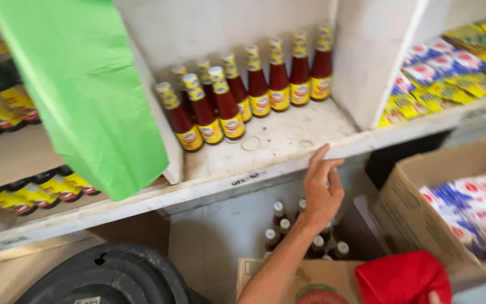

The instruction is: Stocking and organizing bottles of banana ketchup on store shelves, including wiping bottles with a rag.

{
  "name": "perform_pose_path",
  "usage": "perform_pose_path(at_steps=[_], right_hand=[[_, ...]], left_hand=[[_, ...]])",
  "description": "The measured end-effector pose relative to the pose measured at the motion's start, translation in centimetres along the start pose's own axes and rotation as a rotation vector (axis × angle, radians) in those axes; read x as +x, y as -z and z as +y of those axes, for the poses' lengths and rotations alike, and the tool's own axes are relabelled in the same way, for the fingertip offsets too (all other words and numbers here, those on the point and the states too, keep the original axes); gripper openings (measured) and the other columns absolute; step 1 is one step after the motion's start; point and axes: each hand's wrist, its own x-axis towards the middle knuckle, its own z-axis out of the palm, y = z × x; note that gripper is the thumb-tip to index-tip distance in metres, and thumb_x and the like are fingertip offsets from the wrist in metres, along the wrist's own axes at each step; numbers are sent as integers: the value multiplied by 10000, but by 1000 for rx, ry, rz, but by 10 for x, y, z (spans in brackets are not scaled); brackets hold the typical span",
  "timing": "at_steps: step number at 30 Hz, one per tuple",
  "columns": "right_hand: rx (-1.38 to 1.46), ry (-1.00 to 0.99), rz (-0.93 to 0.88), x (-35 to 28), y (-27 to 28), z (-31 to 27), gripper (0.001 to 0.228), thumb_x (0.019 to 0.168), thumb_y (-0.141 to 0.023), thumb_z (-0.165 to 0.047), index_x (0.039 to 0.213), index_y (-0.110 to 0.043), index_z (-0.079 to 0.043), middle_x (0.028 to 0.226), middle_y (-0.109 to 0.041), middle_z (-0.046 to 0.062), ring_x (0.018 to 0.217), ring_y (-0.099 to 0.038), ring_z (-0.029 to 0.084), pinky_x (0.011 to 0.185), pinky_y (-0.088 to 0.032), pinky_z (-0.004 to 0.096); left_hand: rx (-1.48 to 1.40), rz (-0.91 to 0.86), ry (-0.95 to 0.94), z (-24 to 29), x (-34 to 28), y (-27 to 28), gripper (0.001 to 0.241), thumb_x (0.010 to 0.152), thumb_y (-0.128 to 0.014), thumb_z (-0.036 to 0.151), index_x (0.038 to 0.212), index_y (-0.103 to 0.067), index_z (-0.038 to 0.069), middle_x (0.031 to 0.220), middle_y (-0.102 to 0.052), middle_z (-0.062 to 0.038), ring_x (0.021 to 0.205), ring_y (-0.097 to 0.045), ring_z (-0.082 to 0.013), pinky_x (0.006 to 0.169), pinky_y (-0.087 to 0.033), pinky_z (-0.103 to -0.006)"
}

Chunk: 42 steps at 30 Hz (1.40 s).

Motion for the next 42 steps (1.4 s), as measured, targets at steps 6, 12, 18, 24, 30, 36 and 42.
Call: perform_pose_path(at_steps=[6,12,18,24,30,36,42], right_hand=[[17,86,192,0,18,-80,281,993,-701,-292,1179,-723,-82,1056,-735,38,958,-689,212,915,-559,340],[99,298,625,-128,131,-151,272,996,-701,-288,1173,-726,-83,1053,-735,36,958,-689,211,918,-559,340],[178,454,700,-249,245,-178,173,1031,-674,-216,1069,-674,-48,1011,-722,84,927,-679,259,922,-567,385],[70,648,787,-305,188,-210,180,1048,-663,-143,1153,-666,3,1106,-722,121,1039,-692,268,1025,-562,394],[-173,297,955,-319,121,-219,271,943,-655,-145,1151,-682,26,1036,-712,126,911,-675,258,854,-553,393],[-1176,-270,984,-317,128,-158,558,805,-665,-150,1362,-643,-112,1009,-751,203,882,-721,338,835,-550,419],[-1999,-547,612,-303,89,-105,719,881,-648,-410,1523,-413,-187,1350,-560,100,1238,-553,321,1062,-462,468]], left_hand=[[-144,-298,109,28,-81,-37,225,934,-611,-87,1095,-700,43,1458,-607,-205,1124,-691,-320,907,-576,-386],[-282,-543,120,68,-142,-59,288,890,-594,-106,1113,-700,41,1409,-612,-189,1158,-690,-322,931,-586,-375],[-334,-664,121,111,-187,-69,218,924,-615,-92,1096,-691,17,1517,-485,-248,1376,-589,-408,1123,-505,-432],[-306,-699,183,159,-226,-73,426,931,-661,-25,1344,-559,7,1639,-165,-349,1529,-283,-517,1223,-327,-523],[-295,-942,-67,168,-297,-75,437,915,-693,3,1340,-598,34,1629,-246,-315,1509,-303,-533,1230,-322,-580],[-334,-1112,-134,169,-324,-72,373,900,-669,-7,1267,-616,29,1614,-285,-300,1447,-372,-539,1186,-371,-582],[-330,-1179,-121,166,-338,-69,380,904,-663,12,1281,-622,26,1609,-292,-291,1437,-376,-541,1176,-376,-587]])
